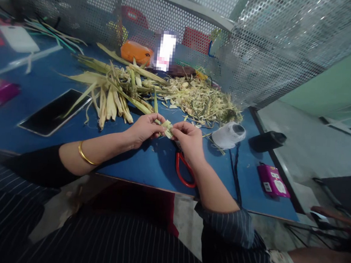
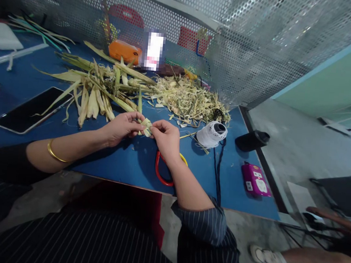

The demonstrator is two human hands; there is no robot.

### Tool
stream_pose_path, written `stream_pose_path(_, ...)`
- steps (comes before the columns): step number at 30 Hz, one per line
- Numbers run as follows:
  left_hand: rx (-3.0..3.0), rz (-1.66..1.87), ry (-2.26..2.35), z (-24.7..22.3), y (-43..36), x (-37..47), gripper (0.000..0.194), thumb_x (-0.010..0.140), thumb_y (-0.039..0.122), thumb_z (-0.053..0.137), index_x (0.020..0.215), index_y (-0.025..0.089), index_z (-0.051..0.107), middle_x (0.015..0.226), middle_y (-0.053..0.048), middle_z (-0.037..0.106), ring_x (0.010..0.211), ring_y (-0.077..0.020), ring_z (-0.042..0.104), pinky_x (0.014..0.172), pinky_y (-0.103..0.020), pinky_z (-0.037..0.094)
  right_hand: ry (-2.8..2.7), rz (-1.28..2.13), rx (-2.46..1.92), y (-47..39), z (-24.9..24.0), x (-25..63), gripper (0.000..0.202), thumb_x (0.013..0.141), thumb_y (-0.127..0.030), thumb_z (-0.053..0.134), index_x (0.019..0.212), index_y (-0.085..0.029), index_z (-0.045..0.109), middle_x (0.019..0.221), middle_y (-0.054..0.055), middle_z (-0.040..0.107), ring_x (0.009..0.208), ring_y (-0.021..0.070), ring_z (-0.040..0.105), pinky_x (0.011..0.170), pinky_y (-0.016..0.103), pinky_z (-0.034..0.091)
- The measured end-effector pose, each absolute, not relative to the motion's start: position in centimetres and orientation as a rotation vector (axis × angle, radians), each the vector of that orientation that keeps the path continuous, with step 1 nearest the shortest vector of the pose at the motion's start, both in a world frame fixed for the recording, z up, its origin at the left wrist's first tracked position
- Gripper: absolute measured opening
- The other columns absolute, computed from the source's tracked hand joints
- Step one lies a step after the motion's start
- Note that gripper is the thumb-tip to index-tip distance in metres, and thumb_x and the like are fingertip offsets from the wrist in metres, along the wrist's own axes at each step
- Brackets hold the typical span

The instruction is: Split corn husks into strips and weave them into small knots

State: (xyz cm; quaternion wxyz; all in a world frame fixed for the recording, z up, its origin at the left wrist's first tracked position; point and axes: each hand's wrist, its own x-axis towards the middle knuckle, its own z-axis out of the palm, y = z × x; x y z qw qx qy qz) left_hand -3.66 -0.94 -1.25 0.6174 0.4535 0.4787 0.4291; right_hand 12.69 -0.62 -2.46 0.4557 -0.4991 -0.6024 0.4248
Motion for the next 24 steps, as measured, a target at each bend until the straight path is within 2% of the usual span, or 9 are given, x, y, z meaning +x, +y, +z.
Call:
stream_pose_path(10,1.349,1.04,1.058,-2.2,-1.0,-3.7,0.022,0.074,0.02,0.068,0.089,0.018,0.053,0.06,0.002,0.061,0.048,-0.0079,0.052,0.047,-0.019,0.042,-1.646,0.798,-1.341,-0.9,-2.4,12.8,0.009,0.073,-0.024,0.06,0.071,-0.02,0.068,0.059,-0.002,0.063,0.054,0.0124,0.055,0.052,0.024,0.041)
stream_pose_path(16,1.494,1.056,1.116,-2.2,-0.7,-4.1,0.022,0.074,0.022,0.067,0.089,0.019,0.051,0.06,0.001,0.061,0.047,-0.0092,0.053,0.046,-0.02,0.041,-1.704,0.795,-1.251,-0.7,-2.3,13.1,0.016,0.077,-0.025,0.059,0.083,-0.02,0.073,0.072,0.001,0.068,0.063,0.0146,0.062,0.063,0.027,0.047)
stream_pose_path(24,1.618,0.993,1.184,-1.5,-1.1,-4.2,0.021,0.073,0.021,0.064,0.088,0.02,0.051,0.049,0.007,0.05,0.045,-0.0104,0.053,0.045,-0.02,0.037,-1.597,0.859,-1.319,-1.1,-1.7,12.6,0.011,0.074,-0.024,0.061,0.077,-0.018,0.069,0.067,0.001,0.067,0.057,0.0141,0.063,0.056,0.026,0.047)
